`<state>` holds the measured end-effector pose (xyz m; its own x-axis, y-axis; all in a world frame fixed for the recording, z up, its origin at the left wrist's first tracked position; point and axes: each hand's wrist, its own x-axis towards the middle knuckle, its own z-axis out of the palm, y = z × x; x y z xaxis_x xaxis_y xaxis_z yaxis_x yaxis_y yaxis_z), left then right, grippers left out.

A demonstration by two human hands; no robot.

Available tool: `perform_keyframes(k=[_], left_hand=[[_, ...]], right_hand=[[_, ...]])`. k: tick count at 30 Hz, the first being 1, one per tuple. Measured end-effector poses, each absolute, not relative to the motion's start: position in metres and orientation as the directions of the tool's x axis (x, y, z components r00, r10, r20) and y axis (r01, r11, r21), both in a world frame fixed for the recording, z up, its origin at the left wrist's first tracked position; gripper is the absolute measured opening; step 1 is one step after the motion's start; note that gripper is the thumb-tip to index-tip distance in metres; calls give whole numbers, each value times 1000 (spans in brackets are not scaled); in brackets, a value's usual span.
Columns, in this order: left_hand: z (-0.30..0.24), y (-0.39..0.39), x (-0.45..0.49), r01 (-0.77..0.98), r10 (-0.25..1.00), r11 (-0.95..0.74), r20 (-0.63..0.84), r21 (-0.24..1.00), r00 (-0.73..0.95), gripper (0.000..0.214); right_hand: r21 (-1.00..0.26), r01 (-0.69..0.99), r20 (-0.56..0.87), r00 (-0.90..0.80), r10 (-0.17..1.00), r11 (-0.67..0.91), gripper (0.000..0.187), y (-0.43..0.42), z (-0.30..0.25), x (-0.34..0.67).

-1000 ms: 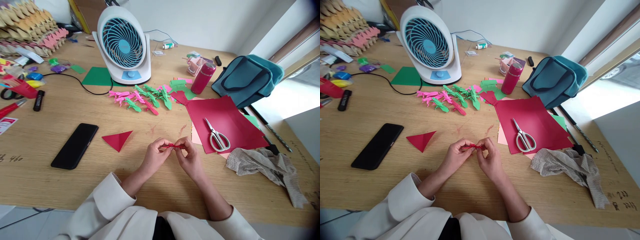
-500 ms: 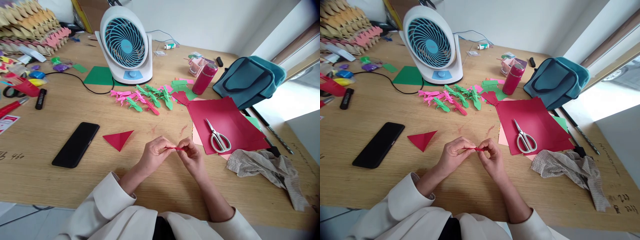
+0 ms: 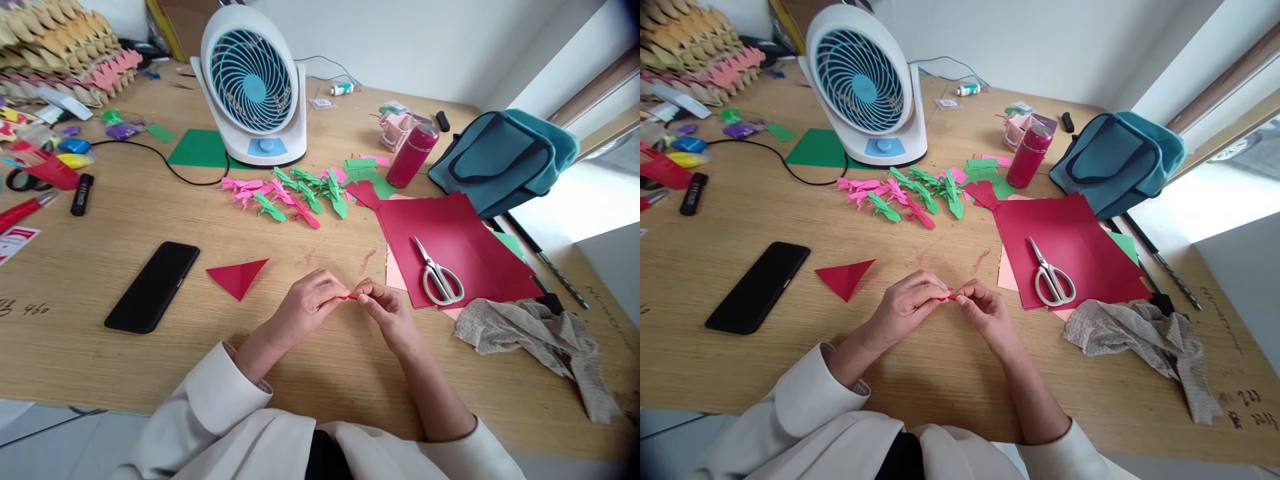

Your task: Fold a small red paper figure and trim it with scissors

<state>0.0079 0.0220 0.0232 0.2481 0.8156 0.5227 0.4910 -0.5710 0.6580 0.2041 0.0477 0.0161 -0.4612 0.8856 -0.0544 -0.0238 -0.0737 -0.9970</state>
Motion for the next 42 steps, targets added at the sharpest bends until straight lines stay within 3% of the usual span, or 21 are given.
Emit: perform_keyframes(k=[13,26,36,42], left_hand=[[21,21,17,417,875,-482,442,770,195,6],[22,20,15,388,845,-534,491,751,212,8],[19,20,14,268,834,-549,499,792,235,7],[19,21,15,219,846,-526,478,821,237,6]], right_hand=[[-951,-83,-229,-457,860,-297,23,49,16,201],[-840,-133,-377,-556,741,-527,25,51,17,209],[-869,-104,-326,-616,717,-485,26,54,20,211],[-927,-48,-265,-618,740,-372,27,55,20,212]])
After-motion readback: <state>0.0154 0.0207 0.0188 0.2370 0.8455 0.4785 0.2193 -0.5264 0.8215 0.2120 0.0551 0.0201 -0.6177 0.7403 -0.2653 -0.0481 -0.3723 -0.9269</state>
